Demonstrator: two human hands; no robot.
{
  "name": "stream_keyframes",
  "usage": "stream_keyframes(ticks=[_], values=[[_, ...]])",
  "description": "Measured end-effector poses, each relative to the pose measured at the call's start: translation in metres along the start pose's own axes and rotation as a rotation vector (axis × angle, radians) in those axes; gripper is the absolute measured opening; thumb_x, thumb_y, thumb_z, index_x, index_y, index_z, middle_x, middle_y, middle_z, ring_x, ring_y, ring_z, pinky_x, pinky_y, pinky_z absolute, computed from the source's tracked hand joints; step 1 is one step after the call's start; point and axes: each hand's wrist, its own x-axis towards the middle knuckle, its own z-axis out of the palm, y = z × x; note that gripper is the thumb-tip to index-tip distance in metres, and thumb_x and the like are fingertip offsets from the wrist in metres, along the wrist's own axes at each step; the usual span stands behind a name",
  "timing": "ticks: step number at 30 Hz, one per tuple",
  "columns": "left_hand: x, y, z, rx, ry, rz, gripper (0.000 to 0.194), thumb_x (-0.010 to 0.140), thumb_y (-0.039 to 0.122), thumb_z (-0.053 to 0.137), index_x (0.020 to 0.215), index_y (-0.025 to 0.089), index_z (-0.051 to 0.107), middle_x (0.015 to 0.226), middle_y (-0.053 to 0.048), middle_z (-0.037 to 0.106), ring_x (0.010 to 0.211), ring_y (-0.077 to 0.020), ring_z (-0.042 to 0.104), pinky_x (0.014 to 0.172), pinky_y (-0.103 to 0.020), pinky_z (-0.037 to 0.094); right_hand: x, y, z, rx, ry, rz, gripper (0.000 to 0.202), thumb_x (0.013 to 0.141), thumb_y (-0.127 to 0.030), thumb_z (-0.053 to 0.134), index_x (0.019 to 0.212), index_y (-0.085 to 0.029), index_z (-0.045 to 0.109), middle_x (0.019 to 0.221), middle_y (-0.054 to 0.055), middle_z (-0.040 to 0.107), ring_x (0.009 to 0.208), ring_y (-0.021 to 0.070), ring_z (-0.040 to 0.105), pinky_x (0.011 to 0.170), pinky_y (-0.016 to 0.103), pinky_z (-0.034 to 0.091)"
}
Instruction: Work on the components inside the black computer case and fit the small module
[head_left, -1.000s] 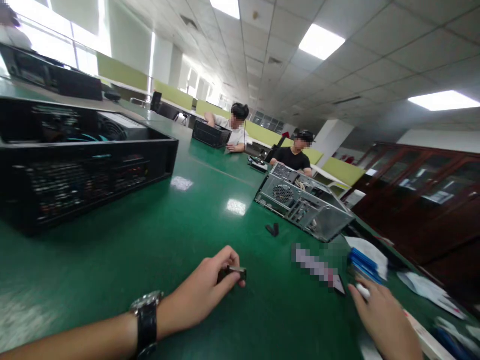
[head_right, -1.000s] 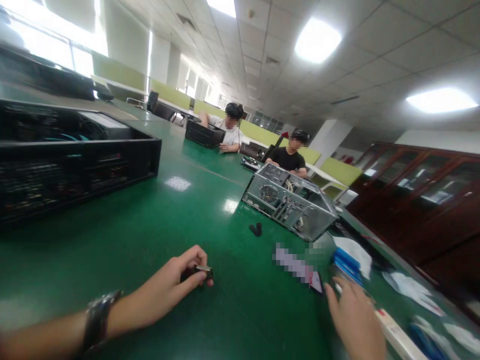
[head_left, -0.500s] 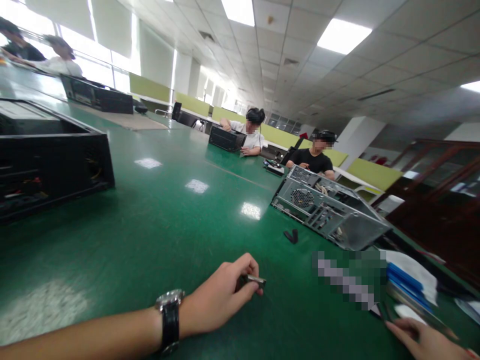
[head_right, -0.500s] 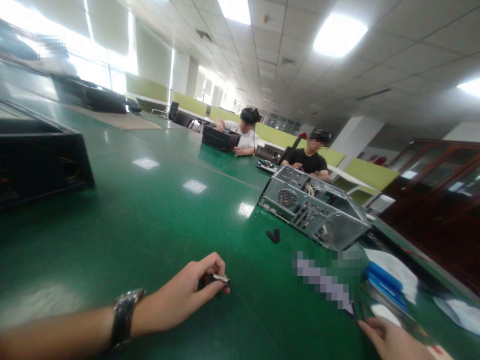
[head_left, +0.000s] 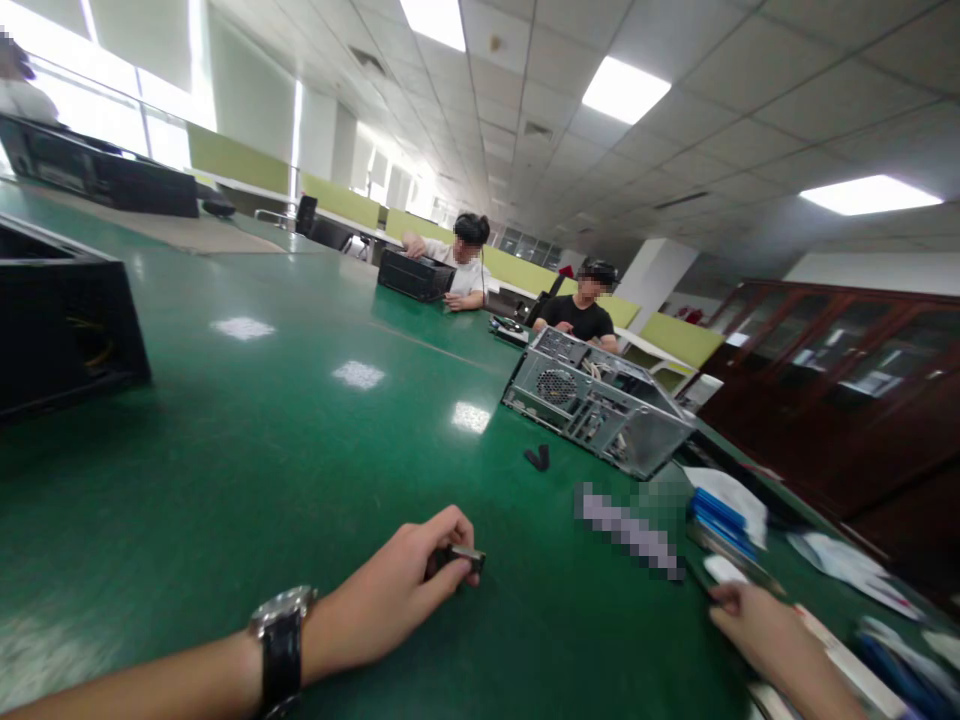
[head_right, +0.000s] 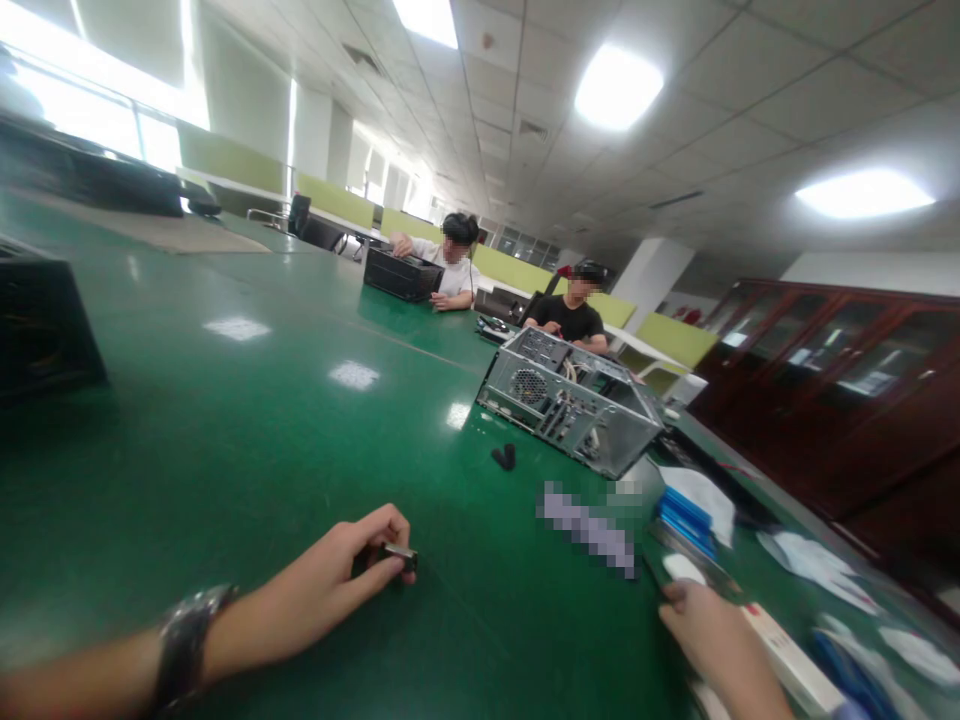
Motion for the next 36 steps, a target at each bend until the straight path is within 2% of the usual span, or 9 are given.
stream_keyframes(ticks=[3,7,12,16,20,23,29,33,36], values=[[0.0,-0.001,0.001,-0.011,-0.02,-0.005,0.007,0.1,0.023,0.052,0.094,0.02,0.053,0.089,0.002,0.068,0.086,-0.0142,0.067,0.076,-0.024,0.046,-0.005,-0.008,-0.006,-0.016,-0.007,0.031,0.012,0.064,-0.033,0.057,0.054,-0.026,0.06,0.05,0.007,0.065,0.056,0.0308,0.069,0.053,0.036,0.044],[0.0,0.0,0.002,0.005,-0.024,-0.032,0.008,0.101,0.025,0.051,0.094,0.02,0.053,0.088,0.002,0.067,0.085,-0.0138,0.066,0.077,-0.024,0.046,-0.012,-0.03,-0.022,0.024,0.103,0.061,0.032,0.077,-0.042,0.04,0.075,-0.022,0.066,0.064,0.014,0.069,0.063,0.034,0.068,0.059,0.04,0.046],[0.0,0.001,0.001,0.021,-0.049,-0.037,0.008,0.1,0.025,0.051,0.094,0.02,0.053,0.089,0.002,0.067,0.086,-0.0146,0.066,0.078,-0.025,0.046,-0.021,-0.074,-0.025,0.199,0.114,-0.132,0.041,0.083,-0.045,0.031,0.09,-0.024,0.066,0.092,0.009,0.076,0.083,0.0273,0.07,0.079,0.035,0.05],[0.0,0.0,0.001,0.024,-0.059,-0.043,0.009,0.1,0.026,0.05,0.093,0.02,0.052,0.088,0.001,0.068,0.086,-0.0156,0.066,0.077,-0.026,0.045,-0.028,-0.094,-0.019,0.288,0.095,-0.216,0.03,0.082,-0.044,0.039,0.08,-0.025,0.062,0.083,0.007,0.077,0.074,0.0267,0.069,0.072,0.033,0.049],[0.0,-0.002,0.001,0.021,-0.058,-0.038,0.008,0.1,0.026,0.05,0.094,0.02,0.052,0.088,0.001,0.066,0.086,-0.0154,0.065,0.078,-0.026,0.046,-0.038,-0.1,-0.027,0.381,0.226,-0.207,0.017,0.085,-0.037,0.039,0.078,-0.026,0.05,0.083,0.007,0.073,0.074,0.024,0.065,0.075,0.033,0.045],[-0.001,0.0,0.002,0.031,-0.048,-0.041,0.009,0.101,0.026,0.05,0.095,0.02,0.053,0.089,0.001,0.066,0.086,-0.015,0.064,0.077,-0.025,0.045,-0.046,-0.113,-0.034,0.442,0.27,-0.227,0.019,0.088,-0.035,0.035,0.075,-0.026,0.045,0.068,0.001,0.062,0.067,0.0209,0.059,0.071,0.03,0.043],[-0.003,0.005,0.001,0.096,-0.051,-0.039,0.011,0.101,0.027,0.049,0.094,0.02,0.053,0.087,0.002,0.063,0.08,-0.0136,0.059,0.074,-0.024,0.042,-0.059,-0.144,-0.027,0.464,0.184,-0.291,0.032,0.093,-0.052,0.041,0.089,-0.024,0.057,0.062,-0.004,0.056,0.053,0.0187,0.053,0.056,0.029,0.039],[-0.006,0.005,0.002,0.166,-0.068,-0.012,0.008,0.1,0.024,0.049,0.096,0.021,0.055,0.09,0.002,0.062,0.083,-0.0146,0.057,0.076,-0.025,0.041,-0.059,-0.136,-0.027,0.465,0.215,-0.249,0.035,0.096,-0.052,0.035,0.091,-0.023,0.056,0.062,-0.003,0.055,0.055,0.0201,0.055,0.056,0.03,0.039],[-0.009,0.006,0.003,0.202,-0.089,0.015,0.006,0.099,0.021,0.051,0.097,0.021,0.057,0.094,0.001,0.063,0.087,-0.0155,0.057,0.077,-0.026,0.041,-0.06,-0.133,-0.028,0.476,0.102,-0.347,0.036,0.094,-0.051,0.042,0.081,-0.023,0.059,0.065,-0.001,0.058,0.059,0.0202,0.058,0.058,0.03,0.043]])
